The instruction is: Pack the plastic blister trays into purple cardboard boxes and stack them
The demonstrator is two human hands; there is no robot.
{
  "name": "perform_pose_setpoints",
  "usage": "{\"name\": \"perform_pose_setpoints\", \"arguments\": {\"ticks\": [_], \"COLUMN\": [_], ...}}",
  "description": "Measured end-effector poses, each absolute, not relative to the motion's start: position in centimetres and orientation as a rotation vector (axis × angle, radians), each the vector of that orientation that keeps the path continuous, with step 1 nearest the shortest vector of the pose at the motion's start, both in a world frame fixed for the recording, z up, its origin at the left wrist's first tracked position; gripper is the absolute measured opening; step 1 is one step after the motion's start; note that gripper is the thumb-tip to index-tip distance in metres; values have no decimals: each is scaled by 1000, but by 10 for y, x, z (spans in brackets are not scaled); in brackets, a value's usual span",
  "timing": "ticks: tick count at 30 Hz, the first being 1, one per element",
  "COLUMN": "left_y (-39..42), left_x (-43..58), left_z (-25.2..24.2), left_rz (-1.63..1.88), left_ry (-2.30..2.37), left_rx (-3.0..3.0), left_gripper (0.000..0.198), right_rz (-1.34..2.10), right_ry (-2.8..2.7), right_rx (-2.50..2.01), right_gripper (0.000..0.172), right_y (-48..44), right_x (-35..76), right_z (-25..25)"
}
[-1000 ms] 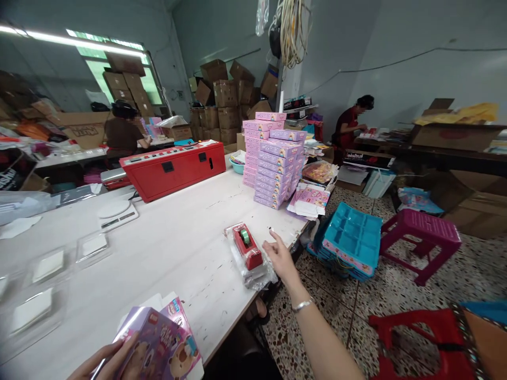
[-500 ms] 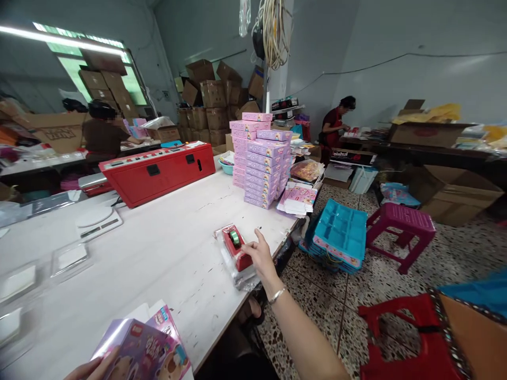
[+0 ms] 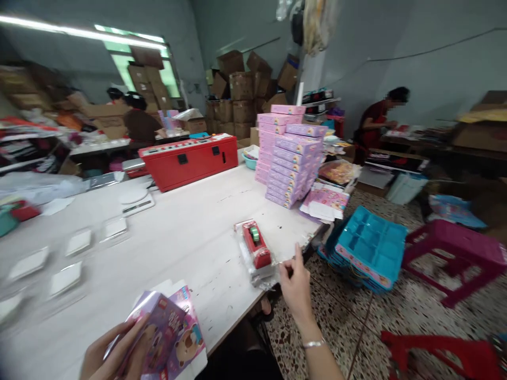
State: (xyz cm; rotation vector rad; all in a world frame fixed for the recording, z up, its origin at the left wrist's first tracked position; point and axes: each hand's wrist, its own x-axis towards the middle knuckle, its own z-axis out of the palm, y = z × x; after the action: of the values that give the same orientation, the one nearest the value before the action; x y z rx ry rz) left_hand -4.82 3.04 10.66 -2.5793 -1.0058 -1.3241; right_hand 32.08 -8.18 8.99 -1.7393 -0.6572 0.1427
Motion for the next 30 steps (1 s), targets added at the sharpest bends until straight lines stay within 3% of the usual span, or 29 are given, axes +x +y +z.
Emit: {"name": "perform_pose_setpoints", "arguments": {"ticks": [3, 6, 8, 10, 15, 20, 24, 26, 30], "left_y": [9, 2, 1, 2, 5, 8, 1, -6, -21], "left_x": [-28, -12, -10, -12, -24, -34, -44, -46, -49], "left_z": [118, 121, 122, 123, 124, 132, 126, 116, 102], "left_rz": [-1519, -1695, -1805, -1805, -1411, -1355, -1745, -2130, -2605], "left_ry": [-1256, -1487, -1503, -1451, -1262, -1360, -1651, -1841, -2039], "left_rx": [-2401, -2329, -2325, -2336, -2533, -2659, -2574, -2202, -1896], "left_gripper": [44, 85, 100, 97, 54, 47, 39, 53, 74], "right_rz": [332, 717, 963, 1154, 1283, 1148, 908, 884, 1065], "right_ry": [-645, -676, -744, -832, -929, -874, -821, -788, -853], "right_rx": [-1388, -1079, -934, -841, -879, -887, -1146, -1201, -1010], "right_gripper": [92, 97, 97, 98, 99, 98, 123, 132, 123], "right_y": [-68, -34, -14, -1, 0, -1, 9, 12, 16], "right_x": [285, 219, 175, 144, 125, 114, 103, 109, 145], "right_z": [116, 150, 167, 175, 157, 114, 76, 69, 98]}}
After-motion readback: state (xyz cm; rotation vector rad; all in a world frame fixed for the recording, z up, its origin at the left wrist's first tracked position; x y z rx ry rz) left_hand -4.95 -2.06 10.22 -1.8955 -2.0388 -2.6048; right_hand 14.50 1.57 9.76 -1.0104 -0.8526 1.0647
